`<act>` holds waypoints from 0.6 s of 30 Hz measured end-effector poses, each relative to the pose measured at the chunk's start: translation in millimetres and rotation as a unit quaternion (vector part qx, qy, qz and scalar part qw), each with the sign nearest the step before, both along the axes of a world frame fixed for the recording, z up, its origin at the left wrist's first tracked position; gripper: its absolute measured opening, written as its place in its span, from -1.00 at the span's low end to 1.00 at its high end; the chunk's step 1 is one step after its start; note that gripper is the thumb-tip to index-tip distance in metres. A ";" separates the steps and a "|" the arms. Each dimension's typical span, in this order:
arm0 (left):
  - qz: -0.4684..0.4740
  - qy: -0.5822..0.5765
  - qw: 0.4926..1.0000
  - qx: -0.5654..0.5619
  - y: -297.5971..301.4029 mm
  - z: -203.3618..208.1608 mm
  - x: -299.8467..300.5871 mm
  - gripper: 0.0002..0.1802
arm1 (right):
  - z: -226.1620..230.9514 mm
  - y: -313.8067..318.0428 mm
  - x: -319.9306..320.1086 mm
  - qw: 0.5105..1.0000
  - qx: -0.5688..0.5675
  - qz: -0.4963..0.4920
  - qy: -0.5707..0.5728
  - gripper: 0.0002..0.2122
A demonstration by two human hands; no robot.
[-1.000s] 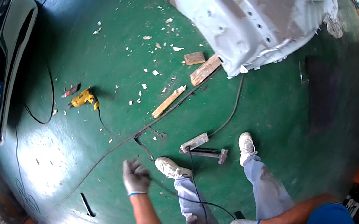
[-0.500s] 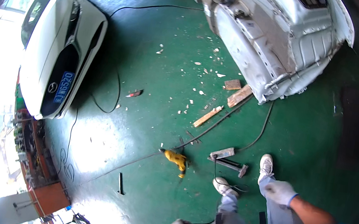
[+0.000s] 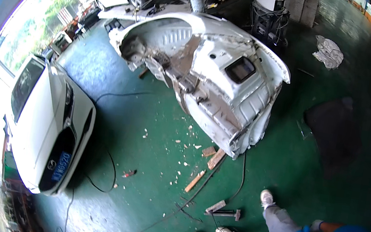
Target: The person lifts and positions a white car bumper, then uses a hammer and metal punch to tap and adjust the inner metal frame of the bumper.
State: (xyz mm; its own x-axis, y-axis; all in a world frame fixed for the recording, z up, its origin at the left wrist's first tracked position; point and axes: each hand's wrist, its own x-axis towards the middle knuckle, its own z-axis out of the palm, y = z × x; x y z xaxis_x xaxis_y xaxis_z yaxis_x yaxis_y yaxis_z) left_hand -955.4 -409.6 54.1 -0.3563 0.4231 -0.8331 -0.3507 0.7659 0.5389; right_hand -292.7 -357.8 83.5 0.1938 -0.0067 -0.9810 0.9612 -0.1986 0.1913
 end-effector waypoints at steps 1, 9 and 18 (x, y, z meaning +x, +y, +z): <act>-0.011 0.000 1.000 -0.002 3.5 6.6 -0.9 -0.85 | -15.1 10.4 3.4 0.997 0.036 0.053 0.040 -0.76; 0.037 0.070 0.993 -0.092 36.6 65.0 104.2 -0.91 | 2.3 134.6 80.5 0.939 0.221 -0.262 0.043 -0.82; -0.263 0.096 0.958 0.054 314.7 118.5 332.1 -0.72 | 43.3 220.6 260.5 0.795 0.291 -0.530 0.045 -0.93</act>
